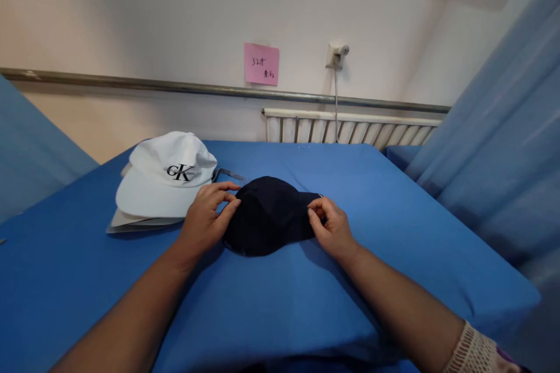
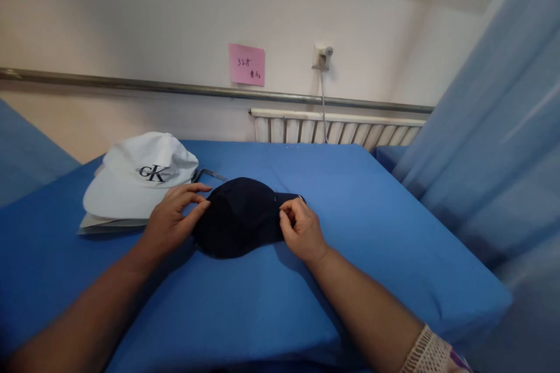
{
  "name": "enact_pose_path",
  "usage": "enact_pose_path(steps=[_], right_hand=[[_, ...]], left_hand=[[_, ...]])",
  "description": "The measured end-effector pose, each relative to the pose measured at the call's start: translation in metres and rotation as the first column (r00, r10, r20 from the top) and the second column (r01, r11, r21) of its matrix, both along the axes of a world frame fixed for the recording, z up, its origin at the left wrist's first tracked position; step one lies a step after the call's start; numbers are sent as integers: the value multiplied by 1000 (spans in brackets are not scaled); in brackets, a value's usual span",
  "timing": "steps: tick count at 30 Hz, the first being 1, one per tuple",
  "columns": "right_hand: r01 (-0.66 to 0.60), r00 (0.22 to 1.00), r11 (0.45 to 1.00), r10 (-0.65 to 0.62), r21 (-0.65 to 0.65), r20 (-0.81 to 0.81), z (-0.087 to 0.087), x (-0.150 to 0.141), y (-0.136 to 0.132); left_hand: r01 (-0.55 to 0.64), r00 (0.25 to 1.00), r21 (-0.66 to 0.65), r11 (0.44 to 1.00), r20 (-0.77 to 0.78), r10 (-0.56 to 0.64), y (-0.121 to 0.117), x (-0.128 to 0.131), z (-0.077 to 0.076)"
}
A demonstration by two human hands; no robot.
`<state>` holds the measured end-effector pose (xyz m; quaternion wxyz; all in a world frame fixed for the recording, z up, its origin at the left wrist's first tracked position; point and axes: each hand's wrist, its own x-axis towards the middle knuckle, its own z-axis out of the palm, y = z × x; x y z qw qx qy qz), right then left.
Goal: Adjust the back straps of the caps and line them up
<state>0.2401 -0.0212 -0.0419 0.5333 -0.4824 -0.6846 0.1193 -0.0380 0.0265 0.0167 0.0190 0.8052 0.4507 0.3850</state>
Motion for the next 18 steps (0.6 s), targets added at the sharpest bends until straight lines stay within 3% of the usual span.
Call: enact_pose_path(steps=[9,14,18], right_hand=[[53,997,996,-57,-78,-47,-9,5,9],[87,976,974,-126,-209,-179,-19,12,21],[92,950,942,-180,-322,-255,-25,21,31]], left_hand=[[-117,989,-42,992,88,121,9,-3,-5],[-199,967,-7,980,162,198,5,-9,1],[-179,977,-37,983,110,182,3,-11,4]])
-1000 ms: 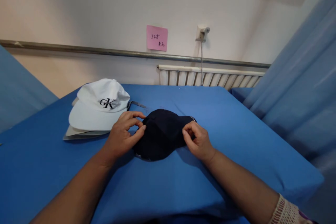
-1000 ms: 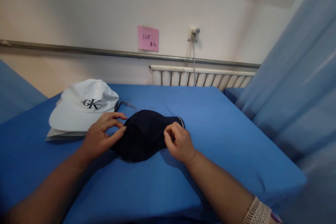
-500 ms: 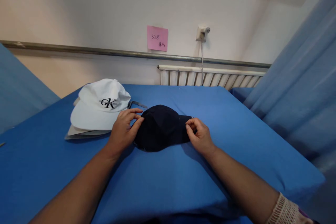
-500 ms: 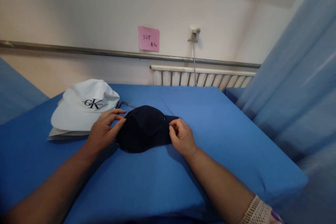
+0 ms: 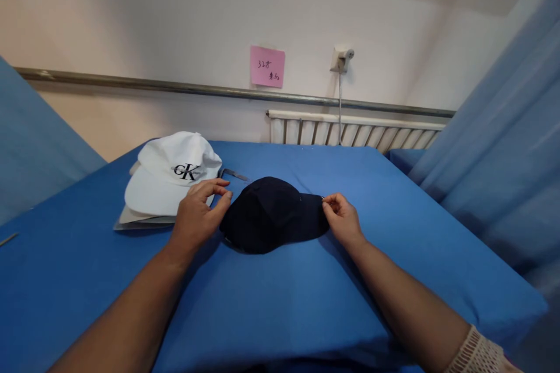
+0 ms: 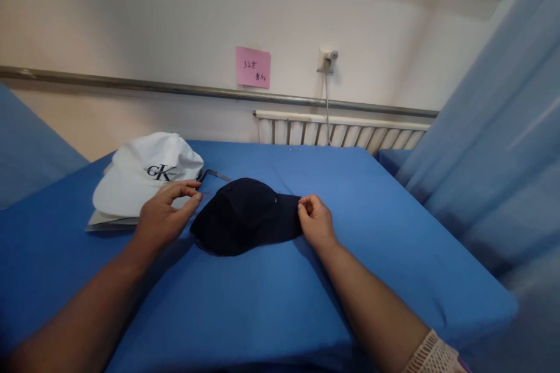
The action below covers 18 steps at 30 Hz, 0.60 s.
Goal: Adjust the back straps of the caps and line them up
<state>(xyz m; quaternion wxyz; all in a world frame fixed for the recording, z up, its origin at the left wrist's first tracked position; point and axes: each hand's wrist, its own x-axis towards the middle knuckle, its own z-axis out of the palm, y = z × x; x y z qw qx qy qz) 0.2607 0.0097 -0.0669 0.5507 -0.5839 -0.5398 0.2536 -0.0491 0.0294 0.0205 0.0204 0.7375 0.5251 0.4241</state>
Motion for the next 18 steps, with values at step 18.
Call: enact_pose_path(steps=[18], right_hand=[[128,985,973,-147,-194,-91,-9,17,18]], left_hand=[[118,987,-108,987,-94,-129,4,3,-8]])
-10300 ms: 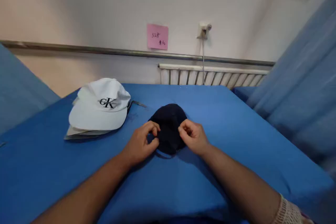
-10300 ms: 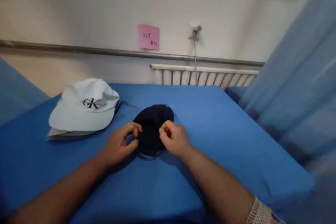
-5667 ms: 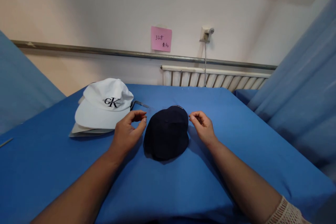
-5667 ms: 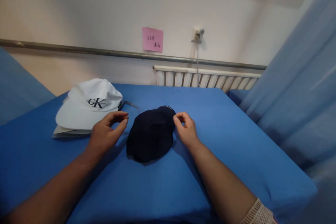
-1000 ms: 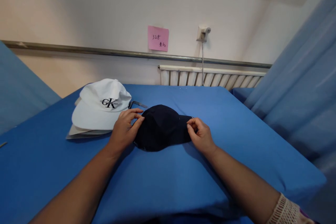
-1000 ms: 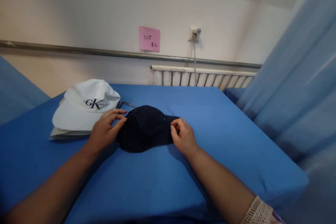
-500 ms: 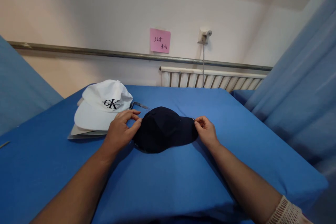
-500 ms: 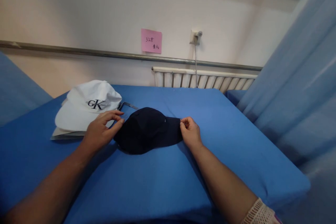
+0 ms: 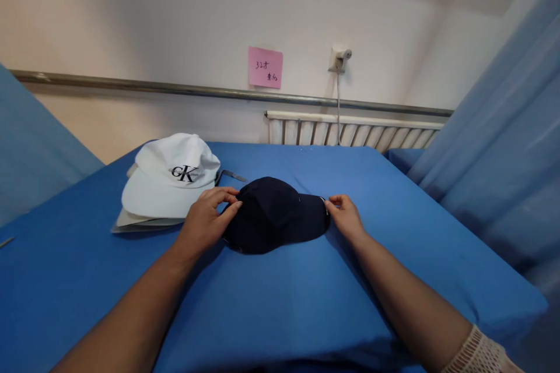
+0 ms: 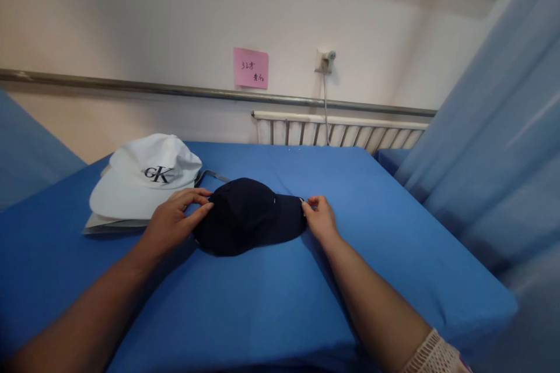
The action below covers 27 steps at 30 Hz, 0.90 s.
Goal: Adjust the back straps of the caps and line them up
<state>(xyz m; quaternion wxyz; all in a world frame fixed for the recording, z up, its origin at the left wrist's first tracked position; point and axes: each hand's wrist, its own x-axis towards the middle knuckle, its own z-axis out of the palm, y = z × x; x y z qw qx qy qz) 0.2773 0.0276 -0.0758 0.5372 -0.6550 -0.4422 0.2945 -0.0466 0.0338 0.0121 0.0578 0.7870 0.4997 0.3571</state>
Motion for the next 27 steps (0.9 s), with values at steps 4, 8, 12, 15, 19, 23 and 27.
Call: enact_pose_path(steps=[4,8,12,15,19,23,27], right_hand=[[-60,989,997,53,-51,-139,8,-6,-3],[-153,947,982,114,-109,-301,17,-6,-12],[-327,844,934,220,-144,-489,23,-2,-17],[-397,804,896,233,-201,-547,25,3,-19],[-523,711,824,281,-219,-645,29,7,-20],[-524,723,824,297,-216,-624,31,7,-20],[-465,802,854,296,-233,-519,28,7,-18]], left_hand=[[-57,997,1,998,51,57,2,0,-1],[-104,988,11,995,113,102,7,-2,-5],[-132,980,18,991,150,128,11,-3,-8],[-136,979,10,991,157,132,13,-4,-9],[-135,977,1,991,165,133,14,-5,-11],[-152,974,-16,988,167,153,15,-5,-13],[-205,971,95,974,144,191,11,-2,-10]])
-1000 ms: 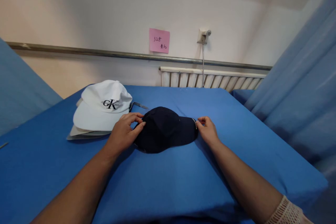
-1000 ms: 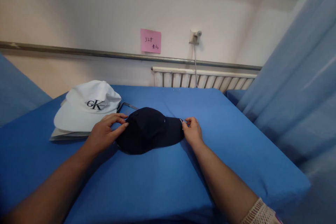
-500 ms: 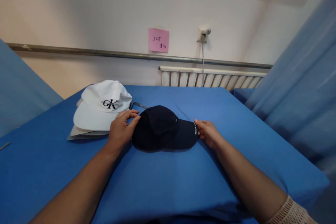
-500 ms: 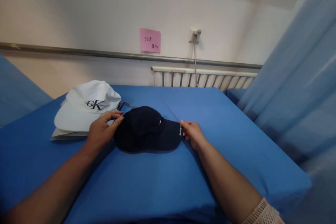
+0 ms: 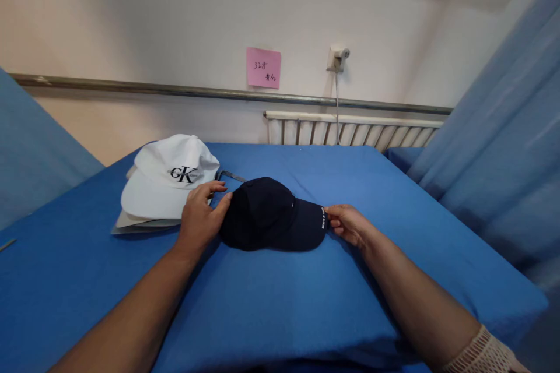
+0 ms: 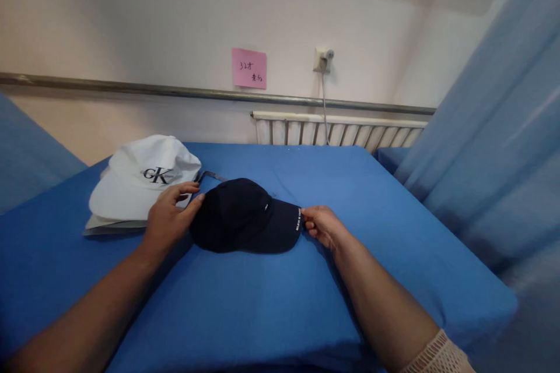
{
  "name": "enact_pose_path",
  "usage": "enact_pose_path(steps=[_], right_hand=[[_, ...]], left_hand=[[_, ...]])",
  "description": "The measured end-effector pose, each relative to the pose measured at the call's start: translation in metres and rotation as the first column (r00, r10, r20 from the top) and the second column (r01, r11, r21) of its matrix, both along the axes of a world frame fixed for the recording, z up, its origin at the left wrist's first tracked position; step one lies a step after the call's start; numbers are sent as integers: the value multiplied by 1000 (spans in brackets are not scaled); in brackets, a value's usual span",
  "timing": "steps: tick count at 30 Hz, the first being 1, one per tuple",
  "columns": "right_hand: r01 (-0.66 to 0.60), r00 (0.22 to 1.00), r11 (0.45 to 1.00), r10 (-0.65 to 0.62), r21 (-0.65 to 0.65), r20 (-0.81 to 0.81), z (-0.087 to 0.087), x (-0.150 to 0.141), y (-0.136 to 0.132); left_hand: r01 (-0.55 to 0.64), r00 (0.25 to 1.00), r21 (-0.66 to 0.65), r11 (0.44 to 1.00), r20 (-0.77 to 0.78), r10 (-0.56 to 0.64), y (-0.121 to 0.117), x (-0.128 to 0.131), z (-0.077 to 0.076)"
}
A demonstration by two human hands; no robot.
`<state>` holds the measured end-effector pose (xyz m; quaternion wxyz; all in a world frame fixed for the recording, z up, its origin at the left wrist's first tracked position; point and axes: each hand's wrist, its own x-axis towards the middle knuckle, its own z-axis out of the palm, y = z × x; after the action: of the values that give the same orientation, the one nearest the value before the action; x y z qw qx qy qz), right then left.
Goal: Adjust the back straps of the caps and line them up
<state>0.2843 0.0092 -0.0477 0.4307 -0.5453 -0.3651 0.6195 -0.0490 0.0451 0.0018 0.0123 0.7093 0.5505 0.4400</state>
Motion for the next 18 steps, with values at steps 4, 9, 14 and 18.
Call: enact_pose_path(steps=[4,9,14,18], right_hand=[[75,988,996,-81,53,128,-4,1,2],[121,961,988,-141,98,239,-6,-2,3],[124,963,985,-148,118,224,-4,-8,3],[112,993,993,-114,48,36,-3,-6,2]], left_hand=[[83,983,143,986,-175,-57,-14,11,6],[202,946,94,975,-275,-169,-31,32,6],[207,955,81,975,-234,-183,-32,42,4],[171,971,89,981,-187,-152,-29,39,6]])
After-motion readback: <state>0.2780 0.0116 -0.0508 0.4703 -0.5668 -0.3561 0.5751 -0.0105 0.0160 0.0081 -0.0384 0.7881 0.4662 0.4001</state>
